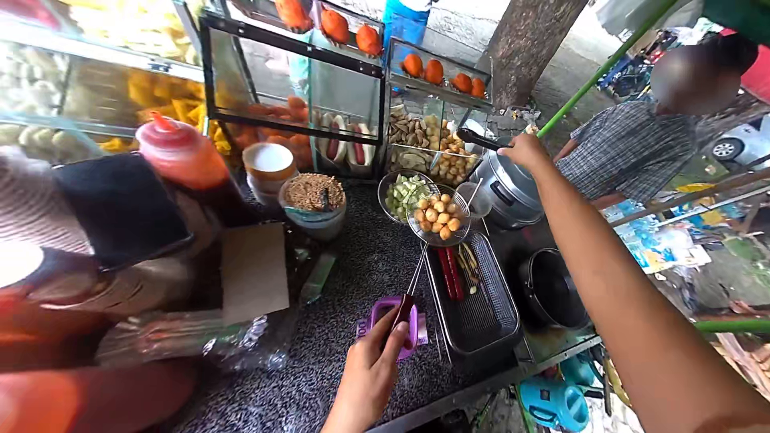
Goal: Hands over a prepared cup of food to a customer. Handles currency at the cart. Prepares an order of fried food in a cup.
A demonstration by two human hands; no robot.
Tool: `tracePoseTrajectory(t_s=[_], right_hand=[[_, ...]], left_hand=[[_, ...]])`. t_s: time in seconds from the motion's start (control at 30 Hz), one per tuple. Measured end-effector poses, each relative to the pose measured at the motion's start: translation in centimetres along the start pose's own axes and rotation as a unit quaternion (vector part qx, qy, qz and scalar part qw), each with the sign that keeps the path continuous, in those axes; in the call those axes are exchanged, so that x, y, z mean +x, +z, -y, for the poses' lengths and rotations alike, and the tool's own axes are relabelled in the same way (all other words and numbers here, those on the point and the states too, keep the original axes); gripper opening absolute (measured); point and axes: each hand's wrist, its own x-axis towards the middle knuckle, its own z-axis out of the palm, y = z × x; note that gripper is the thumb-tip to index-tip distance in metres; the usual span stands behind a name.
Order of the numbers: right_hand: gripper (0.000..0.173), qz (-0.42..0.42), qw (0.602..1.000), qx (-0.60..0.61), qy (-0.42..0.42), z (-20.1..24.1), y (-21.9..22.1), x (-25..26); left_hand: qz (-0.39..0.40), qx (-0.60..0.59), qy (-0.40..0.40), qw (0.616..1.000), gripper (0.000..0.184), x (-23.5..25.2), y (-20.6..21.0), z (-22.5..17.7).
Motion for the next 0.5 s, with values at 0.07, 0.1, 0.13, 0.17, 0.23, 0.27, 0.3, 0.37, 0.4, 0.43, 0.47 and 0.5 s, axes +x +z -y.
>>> tracePoseTrajectory(t_s=[0.07, 0.1, 0.13, 0.17, 0.23, 0.27, 0.3, 0.37, 0.4, 0.43, 0.47, 0.5], right_hand=[[0.053, -0.006, 0.999, 0.031, -0.016, -1.2, -0.5, -0.4], [0.052, -0.01, 0.998, 0.058, -0.024, -2.0, -0.9, -0.9], [0.051, -0.011, 0.996, 0.081, -0.032, -2.7, -1.3, -1.9], [0.05, -0.011, 0.994, 0.104, -0.042, -3.2, -1.8, -3.4], [0.047, -0.004, 0.988, 0.141, -0.069, -4.2, -2.2, -7.4], [0.046, -0.001, 0.985, 0.151, -0.086, -4.8, -2.1, -9.4], [0.044, 0.0, 0.983, 0.154, -0.1, -5.2, -1.9, -11.5], [0.044, 0.0, 0.983, 0.144, -0.112, -6.1, -1.1, -15.3], [0.045, 0.001, 0.985, 0.134, -0.112, -6.6, -0.6, -16.9], [0.046, 0.007, 0.986, 0.124, -0.109, -7.4, -0.2, -18.1], [0.047, 0.013, 0.988, 0.117, -0.101, -8.3, 0.0, -19.2], [0.047, 0.011, 0.989, 0.117, -0.093, -9.4, 0.2, -20.2]], left_hand=[[-0.012, -0.005, 0.002, 1.0, 0.04, 0.0, -0.2, 0.1], [-0.016, -0.004, 0.006, 1.0, 0.039, 0.2, -0.3, 0.0], [-0.018, -0.002, 0.01, 1.0, 0.039, 0.4, -0.3, 0.0], [-0.018, 0.005, 0.013, 1.0, 0.039, 0.7, -0.3, -0.1], [-0.013, 0.017, 0.014, 1.0, 0.039, 1.1, -0.3, -0.4], [-0.012, 0.02, 0.015, 1.0, 0.039, 1.2, -0.2, -0.5], [-0.009, 0.022, 0.017, 1.0, 0.039, 1.2, 0.0, -0.6], [0.001, 0.017, 0.023, 1.0, 0.038, 1.1, 0.5, -0.8], [0.009, 0.016, 0.028, 0.999, 0.038, 1.0, 0.8, -0.9], [0.02, 0.017, 0.03, 0.999, 0.039, 0.9, 1.1, -1.0], [0.032, 0.018, 0.03, 0.999, 0.039, 0.7, 1.4, -1.1], [0.045, 0.02, 0.031, 0.998, 0.04, 0.5, 1.8, -1.2]])
